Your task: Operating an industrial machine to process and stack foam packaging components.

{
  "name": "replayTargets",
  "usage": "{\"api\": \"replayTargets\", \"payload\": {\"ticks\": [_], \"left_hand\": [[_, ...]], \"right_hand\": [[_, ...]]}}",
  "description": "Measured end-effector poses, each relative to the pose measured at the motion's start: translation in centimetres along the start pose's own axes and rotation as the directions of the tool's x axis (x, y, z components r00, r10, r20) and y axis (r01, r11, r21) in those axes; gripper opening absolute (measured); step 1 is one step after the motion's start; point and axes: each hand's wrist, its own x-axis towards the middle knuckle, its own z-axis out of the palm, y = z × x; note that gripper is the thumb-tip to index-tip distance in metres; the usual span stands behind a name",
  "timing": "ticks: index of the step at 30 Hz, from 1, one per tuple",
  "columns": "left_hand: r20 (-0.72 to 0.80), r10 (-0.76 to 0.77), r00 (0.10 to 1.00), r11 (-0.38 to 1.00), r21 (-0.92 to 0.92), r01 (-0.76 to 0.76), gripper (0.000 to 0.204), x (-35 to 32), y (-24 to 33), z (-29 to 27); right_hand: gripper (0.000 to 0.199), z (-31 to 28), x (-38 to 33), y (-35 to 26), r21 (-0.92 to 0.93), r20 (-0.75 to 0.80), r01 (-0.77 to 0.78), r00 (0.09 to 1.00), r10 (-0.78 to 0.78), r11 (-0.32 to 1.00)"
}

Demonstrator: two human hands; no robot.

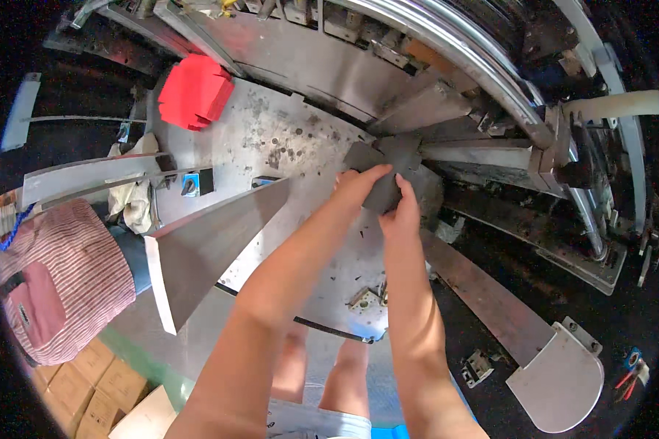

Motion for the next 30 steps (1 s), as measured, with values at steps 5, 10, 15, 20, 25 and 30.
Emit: {"api": "replayTargets", "payload": {"ticks": [5, 10, 15, 20, 25, 30], "left_hand": [[0.028, -0.017, 0.999, 1.0, -0.012, 0.017, 0.039, -1.4, 1.0, -0.3], [0.069, 0.042, 0.997, 0.999, -0.027, -0.041, 0.058, -2.2, 1.7, -1.1], [0.171, -0.036, 0.985, 0.999, 0.037, 0.03, 0.058, -3.2, 3.6, -1.9], [0.113, -0.089, 0.99, 0.976, 0.208, 0.064, 0.059, -4.4, 5.5, -1.5], [0.215, 0.069, 0.974, 0.984, 0.147, -0.102, 0.055, -4.1, 4.0, -1.4], [0.186, 0.092, 0.978, 0.971, 0.2, -0.129, 0.049, -3.7, 3.3, -1.6]], "right_hand": [[0.038, 0.8, 0.0, -0.2, 0.049, -0.015, -0.085, 0.996, 0.086, 0.995], [0.03, 0.3, 0.6, 0.3, 0.014, -0.08, -0.085, 0.993, 0.086, 0.996], [0.034, 1.7, -1.4, -1.1, 0.052, 0.006, -0.081, 0.997, 0.081, 0.995], [0.04, 0.5, -1.6, -1.2, -0.059, -0.025, -0.077, 0.997, 0.076, 0.995], [0.046, -0.3, -2.9, -1.1, -0.29, -0.028, -0.051, 0.999, 0.045, 0.956], [0.046, -0.3, -2.3, -0.5, -0.247, 0.025, 0.005, 1.0, 0.002, 0.969]]}}
